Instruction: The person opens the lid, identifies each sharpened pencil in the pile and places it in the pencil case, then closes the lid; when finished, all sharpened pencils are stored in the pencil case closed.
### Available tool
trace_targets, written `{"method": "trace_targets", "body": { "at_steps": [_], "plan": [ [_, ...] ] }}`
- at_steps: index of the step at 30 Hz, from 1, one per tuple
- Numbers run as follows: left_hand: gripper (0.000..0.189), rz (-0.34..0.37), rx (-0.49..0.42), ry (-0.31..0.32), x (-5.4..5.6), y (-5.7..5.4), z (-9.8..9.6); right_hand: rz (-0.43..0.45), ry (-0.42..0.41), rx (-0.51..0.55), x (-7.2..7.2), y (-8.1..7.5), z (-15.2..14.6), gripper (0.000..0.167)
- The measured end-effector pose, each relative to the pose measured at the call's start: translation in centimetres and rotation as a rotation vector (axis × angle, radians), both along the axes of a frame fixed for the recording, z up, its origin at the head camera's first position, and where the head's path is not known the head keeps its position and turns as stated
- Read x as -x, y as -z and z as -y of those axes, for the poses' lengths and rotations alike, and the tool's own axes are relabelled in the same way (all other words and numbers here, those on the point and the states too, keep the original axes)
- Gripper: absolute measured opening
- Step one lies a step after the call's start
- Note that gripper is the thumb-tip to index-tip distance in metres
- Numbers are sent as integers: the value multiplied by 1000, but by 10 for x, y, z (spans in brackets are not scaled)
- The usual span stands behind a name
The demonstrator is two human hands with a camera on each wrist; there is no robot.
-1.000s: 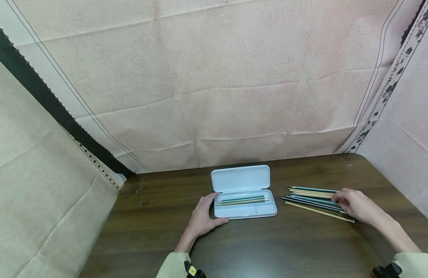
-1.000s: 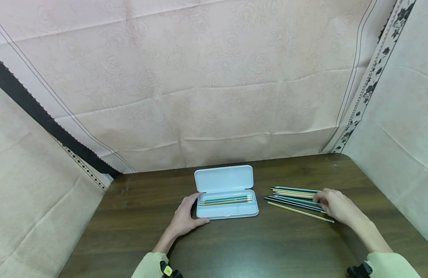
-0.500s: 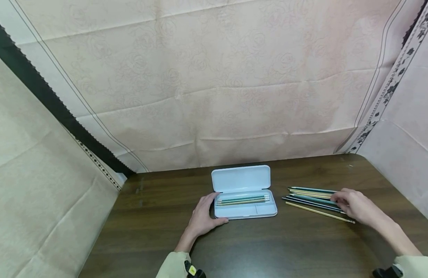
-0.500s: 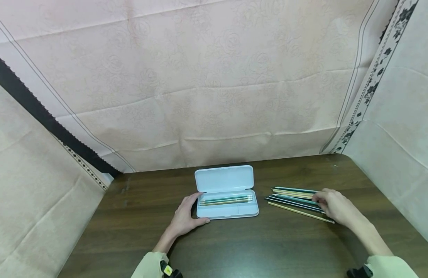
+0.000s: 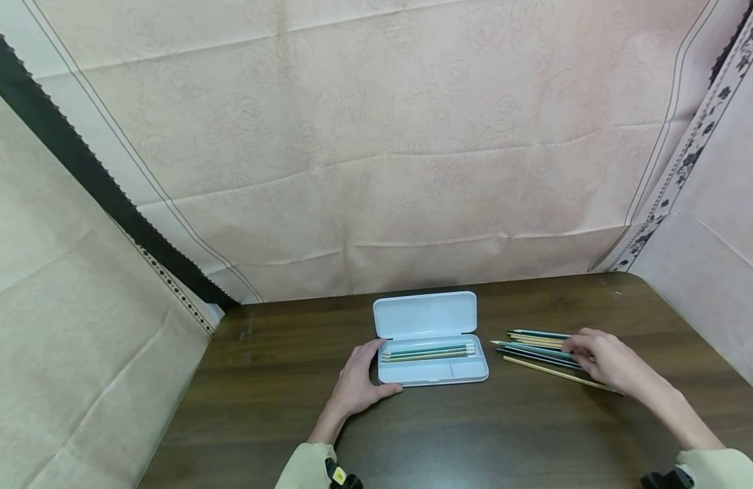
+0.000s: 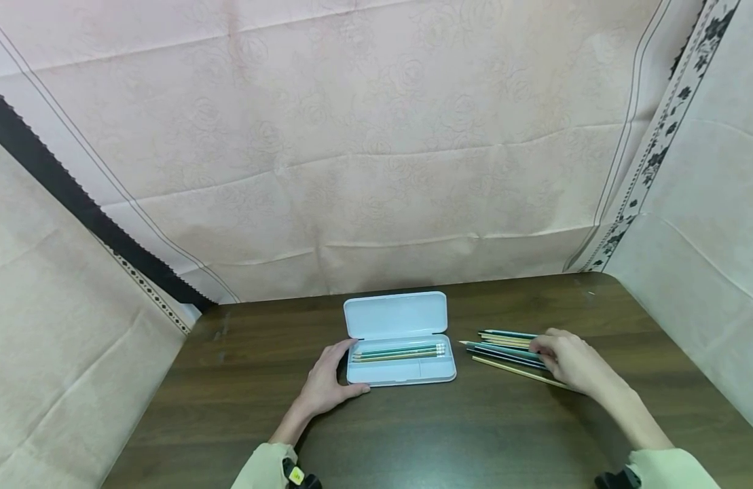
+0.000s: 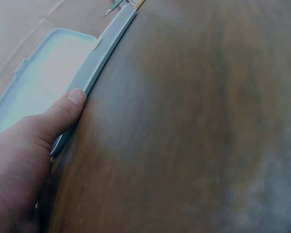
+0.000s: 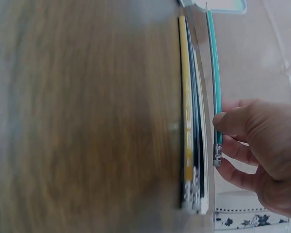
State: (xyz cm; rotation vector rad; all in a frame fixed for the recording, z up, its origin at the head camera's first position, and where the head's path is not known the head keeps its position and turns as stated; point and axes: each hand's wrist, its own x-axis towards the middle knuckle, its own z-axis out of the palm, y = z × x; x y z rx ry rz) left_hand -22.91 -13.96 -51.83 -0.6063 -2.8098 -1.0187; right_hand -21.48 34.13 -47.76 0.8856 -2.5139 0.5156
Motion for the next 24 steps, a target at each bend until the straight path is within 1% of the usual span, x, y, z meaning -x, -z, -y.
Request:
{"method": "trace_targets", "body": {
  "at_steps": [8, 12, 17, 24],
  "plan": [
    [91, 1, 5, -3, -1, -1, 0, -34, -60, 10, 7, 0, 23, 36],
    [91, -1, 4, -2, 0, 0, 0, -2, -65, 2, 9, -3, 36, 34],
    [91, -3, 5, 0, 0, 1, 1, 59, -38, -21, 11, -8, 52, 30],
    [91, -4, -5, 6, 1, 2, 1, 105, -24, -33, 18, -12, 76, 27]
  ]
}}
